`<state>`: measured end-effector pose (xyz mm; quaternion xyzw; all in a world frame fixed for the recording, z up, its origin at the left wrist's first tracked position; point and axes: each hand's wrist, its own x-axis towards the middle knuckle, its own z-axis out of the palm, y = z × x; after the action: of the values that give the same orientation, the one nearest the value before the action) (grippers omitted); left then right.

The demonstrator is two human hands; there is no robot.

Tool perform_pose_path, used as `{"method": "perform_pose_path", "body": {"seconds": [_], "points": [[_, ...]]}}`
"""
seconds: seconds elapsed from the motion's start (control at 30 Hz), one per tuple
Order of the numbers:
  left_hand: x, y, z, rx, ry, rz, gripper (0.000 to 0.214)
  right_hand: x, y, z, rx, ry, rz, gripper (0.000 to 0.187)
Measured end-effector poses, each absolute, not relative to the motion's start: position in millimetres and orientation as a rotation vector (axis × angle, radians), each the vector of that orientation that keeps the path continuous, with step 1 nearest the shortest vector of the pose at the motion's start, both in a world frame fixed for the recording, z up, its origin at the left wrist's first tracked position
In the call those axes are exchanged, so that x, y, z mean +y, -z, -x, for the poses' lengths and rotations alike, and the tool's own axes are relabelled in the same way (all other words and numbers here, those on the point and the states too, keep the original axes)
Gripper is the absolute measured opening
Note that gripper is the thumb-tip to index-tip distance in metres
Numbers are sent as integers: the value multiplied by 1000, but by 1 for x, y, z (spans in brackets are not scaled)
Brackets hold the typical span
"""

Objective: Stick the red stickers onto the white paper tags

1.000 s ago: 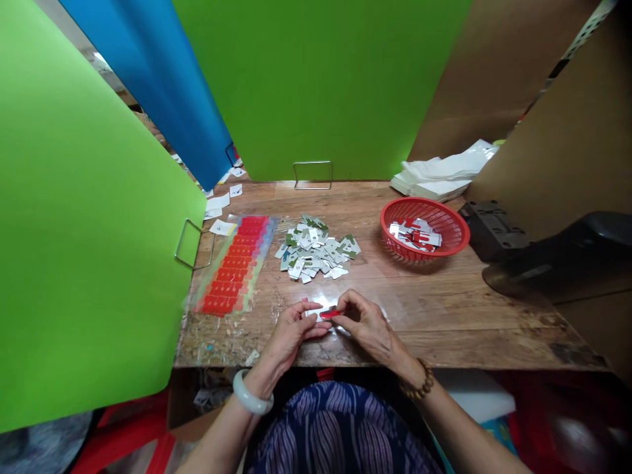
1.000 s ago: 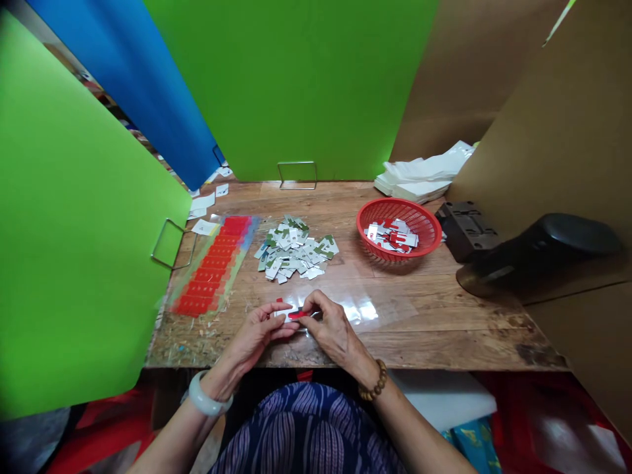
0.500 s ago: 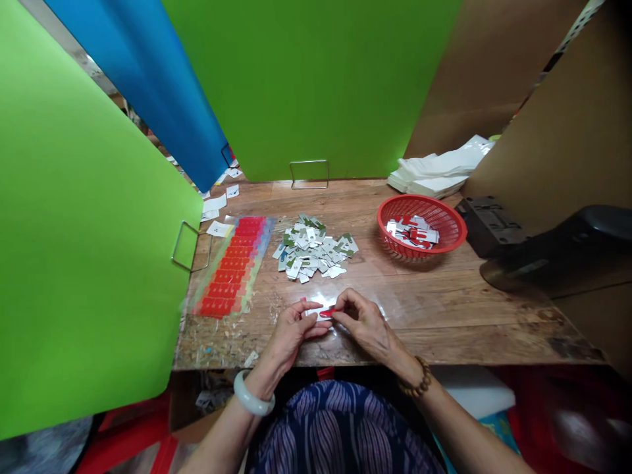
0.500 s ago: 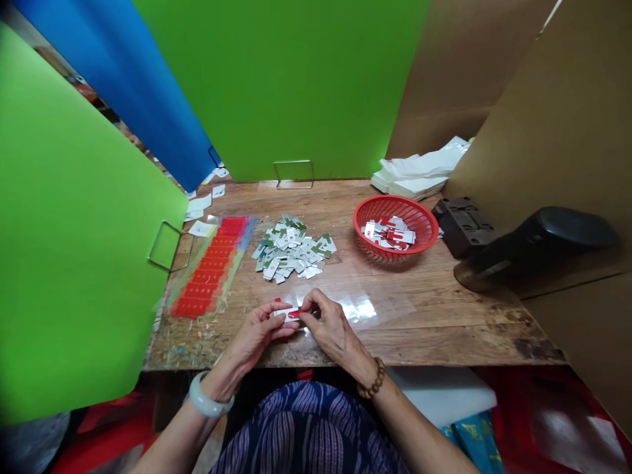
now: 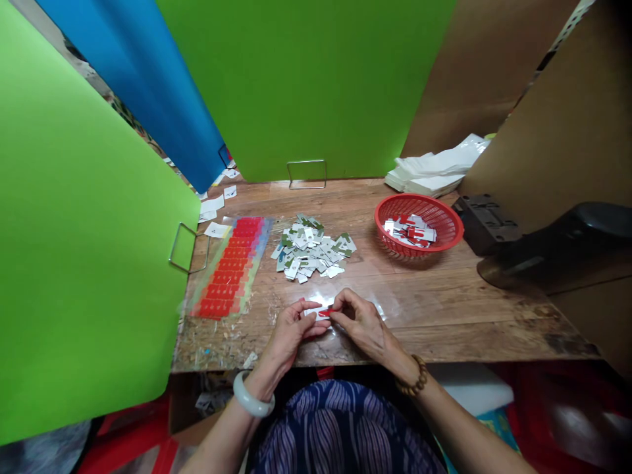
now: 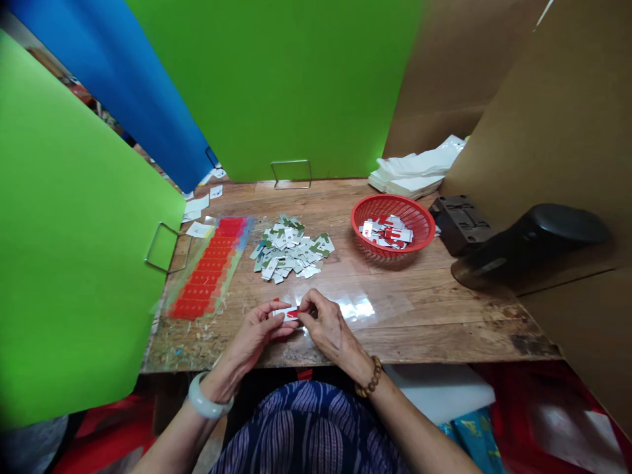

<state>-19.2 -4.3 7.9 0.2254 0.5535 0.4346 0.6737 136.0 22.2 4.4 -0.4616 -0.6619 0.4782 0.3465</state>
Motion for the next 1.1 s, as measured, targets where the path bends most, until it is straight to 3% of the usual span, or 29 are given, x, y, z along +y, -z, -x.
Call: {"method": "perform_pose_path", "body": {"seconds": [0.5,0.73,1.1], "points": [[-5,-8,18,1247,-983,-492,20,22,-3,-135,-1699,-1240,1235,5],[-5,-7,15,1269,-996,-536,32,21,-6,-135,-1694,-1264,1235,5],[-3,-4,14,1375,-1064,-696,28,15,-9,-130,-1633,-1192,1290,7]]}}
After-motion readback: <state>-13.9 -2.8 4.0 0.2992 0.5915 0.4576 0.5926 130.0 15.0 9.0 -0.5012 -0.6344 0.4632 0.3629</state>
